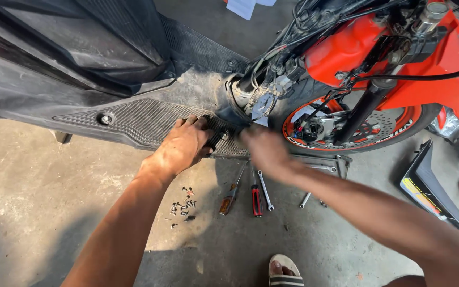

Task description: Disassembling motorcycle body panels and internal components using hand tools

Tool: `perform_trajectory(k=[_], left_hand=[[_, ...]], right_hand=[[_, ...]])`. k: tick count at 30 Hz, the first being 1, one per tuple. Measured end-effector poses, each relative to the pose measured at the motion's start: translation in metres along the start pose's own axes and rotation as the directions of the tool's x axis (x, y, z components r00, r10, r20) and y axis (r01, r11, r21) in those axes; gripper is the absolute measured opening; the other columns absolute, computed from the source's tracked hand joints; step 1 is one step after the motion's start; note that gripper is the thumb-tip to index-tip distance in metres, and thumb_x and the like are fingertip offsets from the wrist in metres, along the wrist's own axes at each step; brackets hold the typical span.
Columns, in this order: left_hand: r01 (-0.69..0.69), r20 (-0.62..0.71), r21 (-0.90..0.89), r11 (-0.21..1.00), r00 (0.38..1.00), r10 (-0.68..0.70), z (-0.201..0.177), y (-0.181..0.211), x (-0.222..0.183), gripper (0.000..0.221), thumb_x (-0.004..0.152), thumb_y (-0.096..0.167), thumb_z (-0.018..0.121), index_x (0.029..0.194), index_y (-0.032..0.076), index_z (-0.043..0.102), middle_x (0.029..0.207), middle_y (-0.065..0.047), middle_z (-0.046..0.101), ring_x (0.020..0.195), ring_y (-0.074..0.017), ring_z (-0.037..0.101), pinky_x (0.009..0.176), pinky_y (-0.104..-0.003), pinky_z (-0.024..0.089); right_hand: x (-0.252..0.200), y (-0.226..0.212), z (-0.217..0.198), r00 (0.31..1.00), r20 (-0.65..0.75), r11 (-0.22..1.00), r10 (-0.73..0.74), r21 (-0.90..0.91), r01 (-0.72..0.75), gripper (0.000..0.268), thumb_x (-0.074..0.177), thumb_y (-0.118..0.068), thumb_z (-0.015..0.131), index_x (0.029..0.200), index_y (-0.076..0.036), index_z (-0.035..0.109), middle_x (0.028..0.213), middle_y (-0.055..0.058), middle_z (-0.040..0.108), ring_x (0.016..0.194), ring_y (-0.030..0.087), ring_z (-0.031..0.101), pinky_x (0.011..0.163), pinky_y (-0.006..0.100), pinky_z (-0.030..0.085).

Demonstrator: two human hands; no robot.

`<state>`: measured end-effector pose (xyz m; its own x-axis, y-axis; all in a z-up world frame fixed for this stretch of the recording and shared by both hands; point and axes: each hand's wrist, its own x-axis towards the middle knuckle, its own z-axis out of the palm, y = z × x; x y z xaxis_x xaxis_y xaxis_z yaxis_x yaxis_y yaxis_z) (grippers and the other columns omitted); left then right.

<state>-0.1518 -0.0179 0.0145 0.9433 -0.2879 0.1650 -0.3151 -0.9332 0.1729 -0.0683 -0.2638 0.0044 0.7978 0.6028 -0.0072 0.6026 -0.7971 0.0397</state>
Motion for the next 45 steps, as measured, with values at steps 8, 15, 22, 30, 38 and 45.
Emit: perform_trajectory(k=[8,15,22,30,38,45], left_hand=[[-0.031,0.044,0.024,0.999,0.999,0.030,-0.014,0.008,-0.005,0.025,0.086,0.020,0.069,0.107,0.008,0.077,0.121,-0.017,0.070,0.123,-0.0383,0.060,0.095,-0.048,0.050],[0.005,0.019,-0.085,0.996,1.000,-0.003,-0.017,0.009,-0.007,0.023,0.093,0.016,0.060,0.103,0.005,0.078,0.115,-0.022,0.073,0.116,-0.0396,0.065,0.096,-0.054,0.049],[-0.035,0.025,0.068,0.997,0.999,0.034,-0.006,0.005,0.000,0.026,0.086,0.031,0.074,0.102,0.011,0.078,0.112,-0.012,0.073,0.109,-0.0347,0.068,0.093,-0.048,0.051],[-0.004,0.079,0.007,1.000,0.997,0.004,-0.016,0.004,-0.005,0.031,0.088,0.033,0.074,0.109,0.010,0.077,0.118,-0.014,0.071,0.110,-0.0375,0.069,0.095,-0.050,0.052],[0.045,0.075,0.009,0.999,0.996,-0.046,0.003,-0.021,-0.011,0.062,0.070,0.042,0.089,0.123,0.014,0.072,0.132,-0.017,0.063,0.129,-0.0414,0.055,0.106,-0.051,0.045],[0.092,0.042,-0.129,0.987,0.995,-0.087,-0.009,-0.028,-0.016,0.092,0.070,0.053,0.085,0.144,0.007,0.055,0.148,-0.025,0.049,0.137,-0.0483,0.047,0.107,-0.058,0.047]], right_hand=[[0.016,0.005,-0.057,0.986,0.077,0.989,-0.149,0.030,0.147,0.054,0.089,-0.005,0.065,0.142,-0.003,0.059,0.115,0.031,0.069,0.112,0.053,0.063,0.092,0.056,0.056],[-0.005,-0.003,-0.053,0.886,0.272,0.917,-0.375,0.245,0.314,0.048,0.085,0.000,0.057,0.131,-0.013,0.064,0.119,0.024,0.071,0.093,0.046,0.071,0.064,0.054,0.059],[0.026,0.031,-0.041,0.901,0.228,0.908,-0.370,-0.115,0.402,0.067,0.080,0.004,0.061,0.145,-0.008,0.049,0.101,0.024,0.070,0.078,0.036,0.071,0.061,0.041,0.054],[0.011,0.032,-0.051,0.910,0.326,0.950,-0.256,0.258,0.175,0.057,0.086,-0.004,0.062,0.140,-0.016,0.046,0.106,0.032,0.072,0.096,0.049,0.072,0.083,0.061,0.057],[0.001,-0.024,-0.029,0.950,0.053,0.775,-0.309,0.593,0.219,0.042,0.085,-0.017,0.071,0.125,-0.010,0.063,0.122,0.019,0.070,0.116,0.043,0.065,0.092,0.054,0.056],[0.046,-0.061,0.033,0.954,-0.187,0.941,-0.235,0.203,0.272,0.046,0.080,-0.012,0.066,0.124,-0.009,0.054,0.126,0.016,0.053,0.115,0.040,0.058,0.088,0.050,0.055]])
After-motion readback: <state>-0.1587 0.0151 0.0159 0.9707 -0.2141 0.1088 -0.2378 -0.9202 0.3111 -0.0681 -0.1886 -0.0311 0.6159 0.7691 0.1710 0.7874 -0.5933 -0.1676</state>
